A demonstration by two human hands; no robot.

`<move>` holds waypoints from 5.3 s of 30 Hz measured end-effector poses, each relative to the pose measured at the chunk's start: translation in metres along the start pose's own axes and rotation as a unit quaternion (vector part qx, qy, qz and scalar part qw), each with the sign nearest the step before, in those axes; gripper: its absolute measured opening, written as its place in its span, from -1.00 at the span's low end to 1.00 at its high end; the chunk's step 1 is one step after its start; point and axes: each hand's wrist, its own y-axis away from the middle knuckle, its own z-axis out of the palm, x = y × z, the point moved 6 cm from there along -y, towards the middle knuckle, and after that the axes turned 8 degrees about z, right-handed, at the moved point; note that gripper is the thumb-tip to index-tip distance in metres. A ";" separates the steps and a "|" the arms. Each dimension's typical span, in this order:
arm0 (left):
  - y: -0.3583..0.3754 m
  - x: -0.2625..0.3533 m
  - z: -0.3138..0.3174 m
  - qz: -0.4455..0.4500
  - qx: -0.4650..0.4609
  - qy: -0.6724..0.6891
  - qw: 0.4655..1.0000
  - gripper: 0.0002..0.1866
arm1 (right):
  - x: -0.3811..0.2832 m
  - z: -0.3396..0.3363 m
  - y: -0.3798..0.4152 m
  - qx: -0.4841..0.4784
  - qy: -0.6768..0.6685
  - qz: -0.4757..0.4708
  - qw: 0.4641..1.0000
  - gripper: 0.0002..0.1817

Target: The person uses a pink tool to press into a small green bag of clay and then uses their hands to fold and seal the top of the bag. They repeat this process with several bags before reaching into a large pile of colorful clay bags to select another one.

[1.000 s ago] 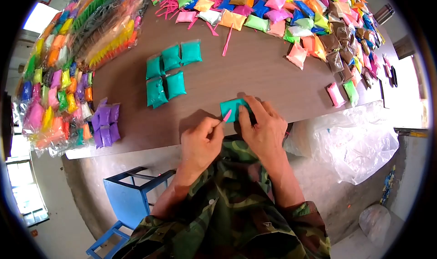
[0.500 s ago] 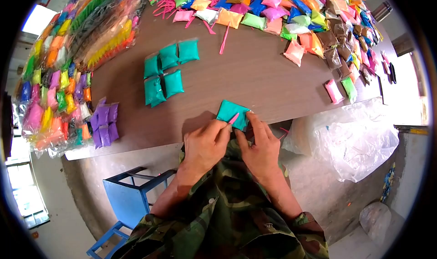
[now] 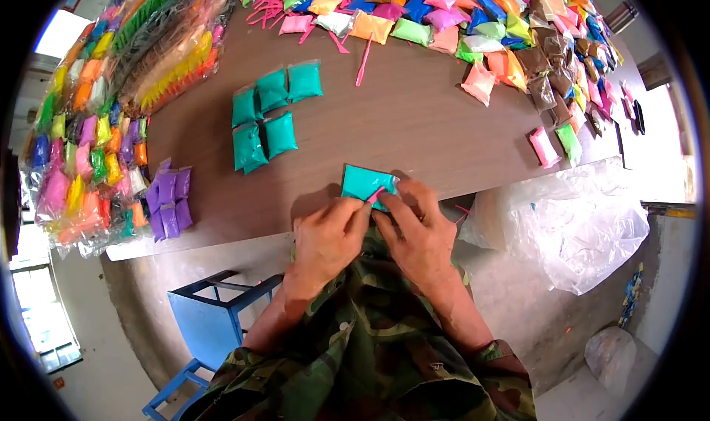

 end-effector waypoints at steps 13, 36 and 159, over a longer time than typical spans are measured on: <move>0.001 -0.006 -0.010 0.017 -0.011 -0.027 0.999 -0.90 | -0.013 0.001 -0.010 -0.056 0.049 -0.102 0.992 -0.69; -0.021 -0.049 -0.026 -0.039 0.041 -0.058 0.997 -0.91 | -0.003 0.018 -0.028 0.003 0.007 -0.157 0.988 -0.73; 0.000 -0.020 -0.020 0.075 -0.056 0.005 0.996 -0.83 | 0.011 0.028 -0.080 -0.114 -0.080 -0.122 0.983 -0.75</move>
